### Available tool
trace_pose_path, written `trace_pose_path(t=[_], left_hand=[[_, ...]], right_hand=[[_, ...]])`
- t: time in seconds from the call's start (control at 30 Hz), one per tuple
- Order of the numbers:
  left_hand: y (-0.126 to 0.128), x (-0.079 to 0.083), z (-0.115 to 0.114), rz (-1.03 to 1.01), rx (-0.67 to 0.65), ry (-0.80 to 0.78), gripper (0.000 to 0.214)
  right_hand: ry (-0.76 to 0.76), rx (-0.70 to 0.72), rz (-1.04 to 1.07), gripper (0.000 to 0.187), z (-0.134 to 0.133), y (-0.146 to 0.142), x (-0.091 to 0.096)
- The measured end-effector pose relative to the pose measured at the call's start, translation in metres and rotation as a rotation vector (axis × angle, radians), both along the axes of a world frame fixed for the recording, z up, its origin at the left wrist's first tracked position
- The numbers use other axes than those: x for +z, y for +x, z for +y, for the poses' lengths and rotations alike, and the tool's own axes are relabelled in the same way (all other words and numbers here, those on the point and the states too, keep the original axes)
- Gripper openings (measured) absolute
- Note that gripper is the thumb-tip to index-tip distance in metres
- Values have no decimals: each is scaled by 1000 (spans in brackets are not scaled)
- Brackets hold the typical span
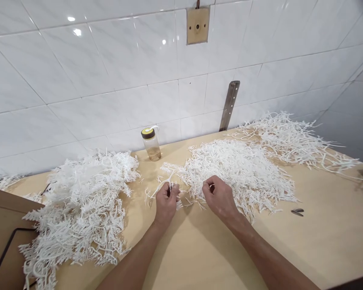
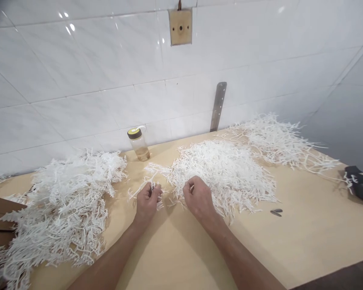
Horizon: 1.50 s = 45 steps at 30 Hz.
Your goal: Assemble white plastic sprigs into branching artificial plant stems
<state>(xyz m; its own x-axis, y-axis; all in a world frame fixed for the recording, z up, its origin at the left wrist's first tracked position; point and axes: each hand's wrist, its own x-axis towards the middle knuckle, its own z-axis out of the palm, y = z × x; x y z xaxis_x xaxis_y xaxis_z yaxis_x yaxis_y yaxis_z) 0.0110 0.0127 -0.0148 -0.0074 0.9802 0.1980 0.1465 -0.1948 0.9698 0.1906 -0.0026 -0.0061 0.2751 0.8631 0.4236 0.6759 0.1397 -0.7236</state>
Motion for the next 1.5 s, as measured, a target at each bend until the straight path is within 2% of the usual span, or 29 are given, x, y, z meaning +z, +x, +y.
trace_pose_path(t=[0.13, 0.3, 0.43, 0.57, 0.67, 0.87, 1.03, 1.5], left_hand=[[-4, -4, 10, -90, -41, -117, 37], [-5, -2, 10, -128, -81, -155, 38], [-5, -1, 9, -132, -121, -161, 38], [-5, -5, 10, -144, -167, -151, 38], [-5, -7, 11, -160, -191, -144, 37], [-5, -4, 10, -165, -215, -165, 38], [-4, -1, 9, -184, -227, -171, 38], [-3, 1, 8, -158, -199, -159, 38]], right_hand=[[24, -63, 11, 13, 1, 10, 4], [73, -46, -67, 8, 1, 12, 0], [136, 119, -34, 15, -5, 0, 2], [80, 345, 21, 18, -13, -19, 3], [31, 407, -16, 18, -14, -28, -3], [7, 373, -49, 11, -11, -28, -12], [2, 425, -47, 13, -12, -27, -11], [68, 400, -80, 9, -13, -31, -12]])
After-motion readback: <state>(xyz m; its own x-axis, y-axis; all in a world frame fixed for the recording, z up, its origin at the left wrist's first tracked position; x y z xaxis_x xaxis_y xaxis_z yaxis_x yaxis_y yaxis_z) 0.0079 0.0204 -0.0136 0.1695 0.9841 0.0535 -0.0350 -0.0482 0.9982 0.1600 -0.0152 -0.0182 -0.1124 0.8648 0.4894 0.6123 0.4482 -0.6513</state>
